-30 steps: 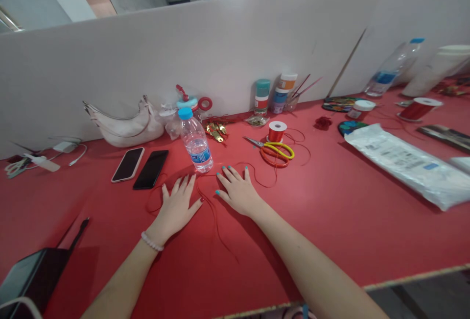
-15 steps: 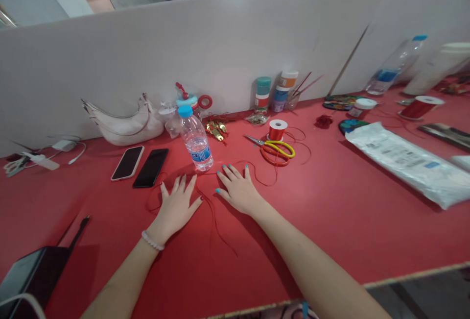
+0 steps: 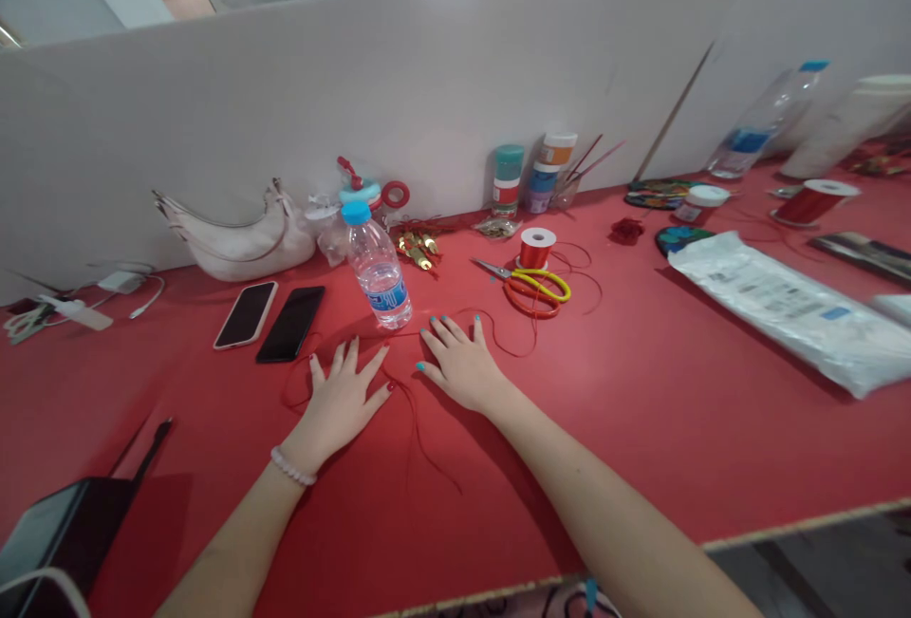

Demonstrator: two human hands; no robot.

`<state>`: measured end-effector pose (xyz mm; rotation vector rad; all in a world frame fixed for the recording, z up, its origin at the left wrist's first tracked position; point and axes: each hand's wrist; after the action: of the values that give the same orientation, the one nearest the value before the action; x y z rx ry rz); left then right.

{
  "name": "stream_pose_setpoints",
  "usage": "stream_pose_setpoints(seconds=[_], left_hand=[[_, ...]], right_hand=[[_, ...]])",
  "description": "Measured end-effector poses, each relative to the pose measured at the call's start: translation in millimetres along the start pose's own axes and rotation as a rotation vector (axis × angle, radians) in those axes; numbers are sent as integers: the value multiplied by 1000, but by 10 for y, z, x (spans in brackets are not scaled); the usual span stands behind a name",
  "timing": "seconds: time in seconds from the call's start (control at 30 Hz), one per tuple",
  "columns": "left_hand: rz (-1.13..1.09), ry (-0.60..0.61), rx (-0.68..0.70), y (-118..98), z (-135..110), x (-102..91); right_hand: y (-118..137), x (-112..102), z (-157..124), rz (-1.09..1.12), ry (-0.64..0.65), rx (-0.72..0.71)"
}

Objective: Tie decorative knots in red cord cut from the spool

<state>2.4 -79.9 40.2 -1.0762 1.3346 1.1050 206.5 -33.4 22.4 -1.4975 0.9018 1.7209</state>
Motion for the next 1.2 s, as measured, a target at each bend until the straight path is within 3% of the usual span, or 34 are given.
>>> stream_pose_setpoints(seconds=[0.6,0.93,1.2], left_hand=[[-107,33,122,-20,-1,-30],[-144,78,245,-113,-23,-64],[-147,44,263,-101,-20,-42]], right_hand=[[-21,-10,0,-29,-11,48],[78,-48,15,15,-50,-122],[116,-26,96,24,-27,-115]])
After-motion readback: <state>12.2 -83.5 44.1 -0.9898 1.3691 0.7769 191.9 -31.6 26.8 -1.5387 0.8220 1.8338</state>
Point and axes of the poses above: each hand's wrist, its own z-axis towards the middle knuckle, its own x-axis out of the palm, y = z × x, and after that the axes turned 4 degrees about -z, right-handed
